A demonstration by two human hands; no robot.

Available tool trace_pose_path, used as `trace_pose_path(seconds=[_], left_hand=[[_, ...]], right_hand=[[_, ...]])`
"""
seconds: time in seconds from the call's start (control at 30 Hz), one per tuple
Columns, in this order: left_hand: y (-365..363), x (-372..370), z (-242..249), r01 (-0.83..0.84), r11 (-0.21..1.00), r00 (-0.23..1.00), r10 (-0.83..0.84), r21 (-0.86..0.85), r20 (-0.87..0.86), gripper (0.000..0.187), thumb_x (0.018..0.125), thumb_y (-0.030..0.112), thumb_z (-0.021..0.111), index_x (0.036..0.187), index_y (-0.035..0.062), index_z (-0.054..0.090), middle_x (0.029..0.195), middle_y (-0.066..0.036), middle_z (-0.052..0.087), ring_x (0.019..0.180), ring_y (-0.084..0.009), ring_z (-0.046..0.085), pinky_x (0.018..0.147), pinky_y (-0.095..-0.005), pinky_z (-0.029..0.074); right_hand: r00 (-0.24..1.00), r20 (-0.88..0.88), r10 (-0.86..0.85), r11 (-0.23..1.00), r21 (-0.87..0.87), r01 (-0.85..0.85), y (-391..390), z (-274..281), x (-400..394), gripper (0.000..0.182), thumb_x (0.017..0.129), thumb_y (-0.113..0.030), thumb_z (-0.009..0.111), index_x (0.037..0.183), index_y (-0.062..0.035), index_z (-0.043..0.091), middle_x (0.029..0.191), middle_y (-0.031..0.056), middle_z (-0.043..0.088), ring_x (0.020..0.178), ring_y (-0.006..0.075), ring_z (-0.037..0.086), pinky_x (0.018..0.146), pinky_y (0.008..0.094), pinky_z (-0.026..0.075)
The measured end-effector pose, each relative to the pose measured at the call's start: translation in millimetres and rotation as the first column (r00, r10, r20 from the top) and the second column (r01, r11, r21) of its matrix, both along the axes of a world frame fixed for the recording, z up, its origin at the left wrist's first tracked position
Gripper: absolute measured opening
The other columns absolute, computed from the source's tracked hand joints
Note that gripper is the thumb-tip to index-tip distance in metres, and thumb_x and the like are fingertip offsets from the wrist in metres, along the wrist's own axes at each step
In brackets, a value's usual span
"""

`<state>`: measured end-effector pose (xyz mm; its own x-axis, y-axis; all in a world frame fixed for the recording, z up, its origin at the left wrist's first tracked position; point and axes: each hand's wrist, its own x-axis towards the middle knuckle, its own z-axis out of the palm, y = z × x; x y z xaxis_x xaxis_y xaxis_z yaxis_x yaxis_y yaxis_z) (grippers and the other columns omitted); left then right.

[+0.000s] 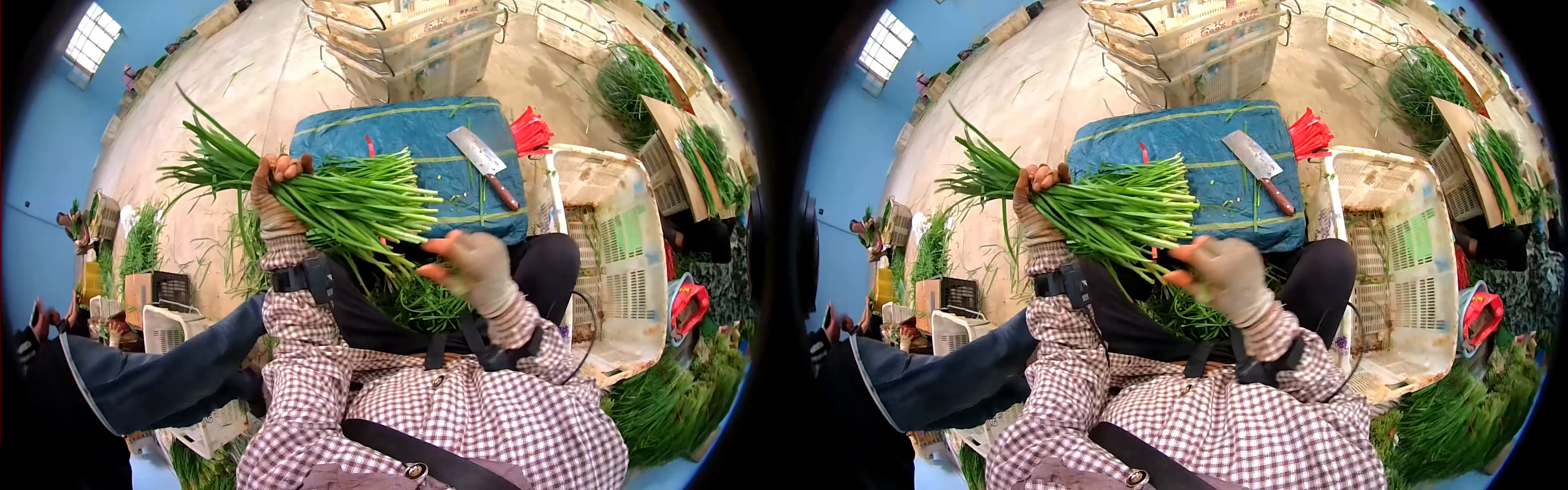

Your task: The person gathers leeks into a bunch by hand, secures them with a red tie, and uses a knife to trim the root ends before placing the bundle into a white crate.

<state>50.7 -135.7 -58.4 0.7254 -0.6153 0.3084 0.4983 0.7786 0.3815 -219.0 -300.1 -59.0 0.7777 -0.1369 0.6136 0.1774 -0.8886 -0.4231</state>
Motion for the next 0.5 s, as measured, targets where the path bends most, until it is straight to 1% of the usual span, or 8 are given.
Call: trace_pose_path(seconds=[0.03,0.07,0.17,0.23,0.33,0.37,0.43,0.5], left_hand=[[-6,-5,4,0.020,1.000,1.000,-0.020,-0.008,-0.013,0.019,0.092,0.017,0.053,0.078,0.0047,0.053,0.065,-0.002,0.047,0.068,-0.0170,0.053,0.099,-0.0406,0.040],[-12,-10,7,0.021,1.000,1.000,-0.021,-0.013,-0.019,0.019,0.092,0.017,0.053,0.078,0.0047,0.053,0.065,-0.002,0.047,0.068,-0.0170,0.053,0.099,-0.0406,0.040],[-22,-17,12,0.023,0.998,1.000,-0.024,0.053,0.014,0.019,0.090,0.017,0.054,0.075,0.0052,0.055,0.066,-0.002,0.049,0.070,-0.0175,0.055,0.099,-0.0407,0.040],[-25,-16,11,0.009,0.999,1.000,-0.010,0.052,0.030,0.019,0.090,0.017,0.054,0.075,0.0056,0.055,0.066,-0.002,0.049,0.070,-0.0175,0.056,0.099,-0.0406,0.040],[-22,-14,5,0.000,0.999,0.999,-0.001,0.046,0.033,0.019,0.090,0.017,0.055,0.074,0.0065,0.054,0.065,-0.002,0.049,0.069,-0.0177,0.056,0.098,-0.0404,0.041],[-21,-14,4,-0.012,0.999,1.000,0.011,0.037,0.019,0.019,0.090,0.018,0.055,0.074,0.0065,0.054,0.065,-0.002,0.050,0.069,-0.0178,0.056,0.098,-0.0405,0.041],[-18,-13,-1,-0.030,1.000,0.999,0.030,0.001,0.038,0.019,0.090,0.020,0.056,0.077,0.0060,0.055,0.065,-0.003,0.050,0.069,-0.0179,0.057,0.098,-0.0406,0.041],[-16,-10,-5,-0.045,0.999,0.998,0.045,-0.009,0.049,0.020,0.090,0.021,0.056,0.077,0.0059,0.055,0.066,-0.003,0.050,0.070,-0.0178,0.057,0.098,-0.0405,0.041]], right_hand=[[0.998,-0.052,-0.026,0.998,-0.058,0.023,12,-1,8,0.030,0.077,-0.039,0.067,0.093,-0.0136,0.062,0.071,0.0012,0.057,0.054,0.0184,0.055,0.048,0.0318,0.042],[0.998,-0.030,-0.052,0.998,-0.049,0.050,21,-9,19,0.032,0.073,-0.038,0.070,0.089,-0.0116,0.064,0.070,0.0022,0.058,0.055,0.0195,0.055,0.049,0.0314,0.042],[0.995,-0.092,-0.046,0.994,-0.103,0.036,25,-28,32,0.027,0.073,-0.033,0.070,0.087,-0.0111,0.064,0.073,0.0030,0.059,0.058,0.0206,0.057,0.052,0.0325,0.043],[0.994,-0.092,-0.057,0.994,-0.096,0.048,26,-30,32,0.020,0.074,-0.027,0.069,0.082,-0.0101,0.063,0.072,0.0039,0.060,0.060,0.0211,0.058,0.053,0.0331,0.044],[0.995,-0.076,-0.070,0.992,-0.111,0.061,28,-34,32,0.016,0.075,-0.024,0.068,0.077,-0.0096,0.062,0.072,0.0048,0.060,0.060,0.0212,0.058,0.053,0.0334,0.044],[0.995,-0.074,-0.070,0.991,-0.115,0.061,28,-32,31,0.016,0.075,-0.024,0.068,0.077,-0.0096,0.062,0.072,0.0048,0.060,0.060,0.0212,0.058,0.053,0.0334,0.044],[0.984,-0.171,-0.052,0.990,-0.142,0.028,29,-33,26,0.016,0.081,-0.025,0.063,0.079,-0.0095,0.060,0.070,0.0027,0.057,0.061,0.0195,0.058,0.056,0.0315,0.046],[0.984,-0.173,-0.043,0.992,-0.128,0.021,30,-37,25,0.016,0.081,-0.025,0.062,0.078,-0.0094,0.060,0.070,0.0027,0.057,0.062,0.0197,0.058,0.056,0.0317,0.046]])
